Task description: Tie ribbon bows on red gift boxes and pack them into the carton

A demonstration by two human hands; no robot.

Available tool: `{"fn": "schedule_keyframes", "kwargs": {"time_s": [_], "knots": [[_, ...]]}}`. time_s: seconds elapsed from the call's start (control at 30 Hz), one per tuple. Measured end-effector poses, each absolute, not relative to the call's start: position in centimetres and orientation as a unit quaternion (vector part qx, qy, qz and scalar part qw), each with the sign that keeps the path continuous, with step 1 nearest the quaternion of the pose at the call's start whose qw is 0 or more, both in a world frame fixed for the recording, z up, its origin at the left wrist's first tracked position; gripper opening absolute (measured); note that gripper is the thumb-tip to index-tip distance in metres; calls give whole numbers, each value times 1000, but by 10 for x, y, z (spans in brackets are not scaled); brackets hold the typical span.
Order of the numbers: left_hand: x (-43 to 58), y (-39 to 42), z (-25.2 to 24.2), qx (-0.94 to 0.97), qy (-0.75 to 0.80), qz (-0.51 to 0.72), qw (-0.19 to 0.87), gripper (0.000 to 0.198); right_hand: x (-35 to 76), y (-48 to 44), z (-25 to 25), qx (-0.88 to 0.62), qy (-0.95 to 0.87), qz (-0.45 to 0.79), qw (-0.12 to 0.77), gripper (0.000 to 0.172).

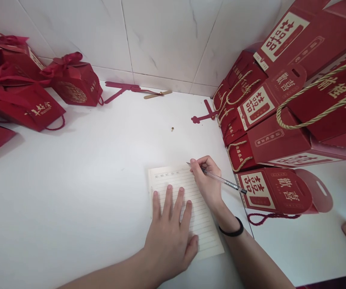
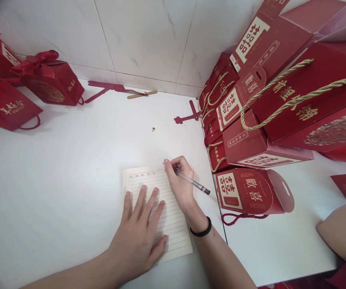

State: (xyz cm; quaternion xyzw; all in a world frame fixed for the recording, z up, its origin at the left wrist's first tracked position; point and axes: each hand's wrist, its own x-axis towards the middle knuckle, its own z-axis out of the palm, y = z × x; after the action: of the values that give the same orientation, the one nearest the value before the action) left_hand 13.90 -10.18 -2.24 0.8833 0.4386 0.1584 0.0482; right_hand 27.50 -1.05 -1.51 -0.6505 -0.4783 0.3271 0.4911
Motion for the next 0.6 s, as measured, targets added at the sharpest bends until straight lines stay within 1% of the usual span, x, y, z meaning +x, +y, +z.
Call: {"fn": "schedule_keyframes", "kwargs": {"time_s": [0.6], "knots": [[139, -101, -23, 884, 438, 156, 45, 57, 275, -11, -16, -656, -481, 322, 484, 28]]}}
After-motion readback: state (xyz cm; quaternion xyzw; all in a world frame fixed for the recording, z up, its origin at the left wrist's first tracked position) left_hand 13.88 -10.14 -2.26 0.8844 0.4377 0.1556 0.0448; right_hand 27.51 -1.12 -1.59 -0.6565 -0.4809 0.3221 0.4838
